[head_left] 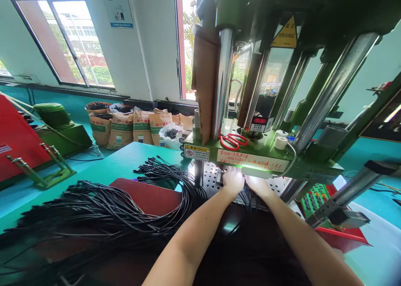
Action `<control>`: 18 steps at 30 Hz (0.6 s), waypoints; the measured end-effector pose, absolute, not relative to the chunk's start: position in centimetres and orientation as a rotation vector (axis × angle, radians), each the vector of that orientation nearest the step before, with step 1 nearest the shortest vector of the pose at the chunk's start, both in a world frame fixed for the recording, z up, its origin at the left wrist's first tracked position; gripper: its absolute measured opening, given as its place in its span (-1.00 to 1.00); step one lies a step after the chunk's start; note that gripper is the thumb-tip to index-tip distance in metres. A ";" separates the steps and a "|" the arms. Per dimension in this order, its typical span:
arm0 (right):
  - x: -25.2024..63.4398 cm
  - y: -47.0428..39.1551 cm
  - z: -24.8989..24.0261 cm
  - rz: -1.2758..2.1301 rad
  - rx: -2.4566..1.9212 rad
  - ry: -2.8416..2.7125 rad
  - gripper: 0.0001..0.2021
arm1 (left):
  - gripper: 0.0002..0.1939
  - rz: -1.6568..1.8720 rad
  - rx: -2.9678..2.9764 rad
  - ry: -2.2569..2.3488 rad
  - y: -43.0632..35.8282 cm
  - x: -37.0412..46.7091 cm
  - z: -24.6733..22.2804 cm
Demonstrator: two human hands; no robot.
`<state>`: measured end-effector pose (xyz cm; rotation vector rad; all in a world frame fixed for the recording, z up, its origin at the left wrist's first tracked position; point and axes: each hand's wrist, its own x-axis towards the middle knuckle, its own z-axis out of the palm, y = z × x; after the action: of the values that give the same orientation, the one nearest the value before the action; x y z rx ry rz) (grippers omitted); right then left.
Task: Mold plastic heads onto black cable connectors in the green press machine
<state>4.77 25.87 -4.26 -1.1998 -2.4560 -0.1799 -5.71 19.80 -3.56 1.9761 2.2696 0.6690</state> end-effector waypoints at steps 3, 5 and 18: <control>4.3 25.5 -4.5 -0.179 -1.239 -2.481 -0.78 | -0.74 0.646 2.020 2.207 19.9 -5.5 -4.1; 3.9 25.2 -5.0 -0.173 -1.276 -2.488 -0.79 | -0.72 0.653 2.031 2.198 20.3 -5.7 -4.5; 3.2 25.1 -5.7 -0.147 -1.400 -2.521 -0.76 | -0.71 0.712 2.062 2.184 21.2 -6.3 -5.4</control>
<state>3.18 25.15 -5.68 -1.4002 -2.5215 -0.1467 -6.33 21.24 -5.36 2.0622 2.1842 0.7125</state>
